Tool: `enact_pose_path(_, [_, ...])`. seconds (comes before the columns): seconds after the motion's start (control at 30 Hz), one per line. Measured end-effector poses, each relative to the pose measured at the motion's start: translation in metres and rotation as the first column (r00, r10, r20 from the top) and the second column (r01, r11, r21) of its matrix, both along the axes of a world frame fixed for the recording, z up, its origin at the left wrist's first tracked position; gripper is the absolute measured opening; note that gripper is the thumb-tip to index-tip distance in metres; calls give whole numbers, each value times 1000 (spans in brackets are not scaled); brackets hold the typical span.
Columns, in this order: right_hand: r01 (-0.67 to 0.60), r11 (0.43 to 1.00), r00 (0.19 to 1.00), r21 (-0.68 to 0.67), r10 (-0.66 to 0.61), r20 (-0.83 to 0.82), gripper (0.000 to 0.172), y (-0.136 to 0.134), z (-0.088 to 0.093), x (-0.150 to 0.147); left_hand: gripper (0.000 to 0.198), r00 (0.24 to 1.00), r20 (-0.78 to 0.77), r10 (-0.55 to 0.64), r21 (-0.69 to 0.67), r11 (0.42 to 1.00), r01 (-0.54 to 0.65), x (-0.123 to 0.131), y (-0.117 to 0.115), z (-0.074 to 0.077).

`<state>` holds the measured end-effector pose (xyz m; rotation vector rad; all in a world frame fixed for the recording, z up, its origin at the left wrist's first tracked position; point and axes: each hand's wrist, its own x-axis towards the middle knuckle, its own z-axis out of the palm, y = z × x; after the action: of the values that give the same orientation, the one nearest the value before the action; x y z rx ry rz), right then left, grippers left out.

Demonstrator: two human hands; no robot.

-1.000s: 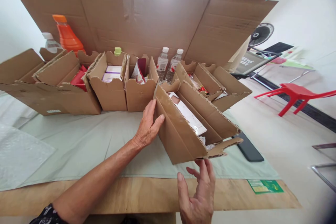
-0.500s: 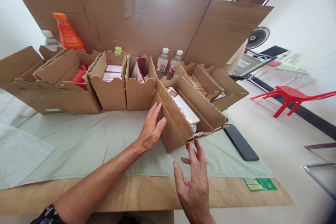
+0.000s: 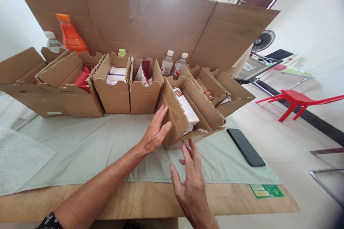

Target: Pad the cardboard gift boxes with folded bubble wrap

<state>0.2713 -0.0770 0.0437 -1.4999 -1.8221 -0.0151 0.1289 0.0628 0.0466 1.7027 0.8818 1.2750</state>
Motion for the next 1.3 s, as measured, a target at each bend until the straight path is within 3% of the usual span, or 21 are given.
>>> enact_pose_path(0.27, [-72,997,994,-36,75,83,62,70,-3,4,70,1000,1,8,-179,984,-8,-4,5,-12])
enact_pose_path(0.53, [-5,981,983,-193,40,181,64,140,4,4,74,1000,-2,4,-309,951,-4,-6,11,-25])
enact_pose_path(0.67, [4,987,986,-160,24,168,63,150,-6,3,75,999,33,40,-357,934,-26,-6,16,-34])
enact_pose_path(0.83, [-68,997,994,-21,70,85,46,137,-14,9,71,984,101,146,-390,916,-96,-1,14,-42])
enact_pose_path(0.93, [-129,991,991,31,130,-17,41,130,5,2,68,970,145,196,-405,906,-122,0,13,-40])
enact_pose_path(1.07, [-214,976,969,-50,205,-135,59,143,54,-32,58,953,213,215,-407,906,-114,2,15,-33])
enact_pose_path(1.2, [-157,964,984,-215,171,49,69,182,97,-69,48,933,246,261,-442,887,-132,3,9,-24])
enact_pose_path(1.3, [-75,967,980,-245,118,163,44,205,111,-83,45,922,233,309,-494,854,-161,-8,-11,-12])
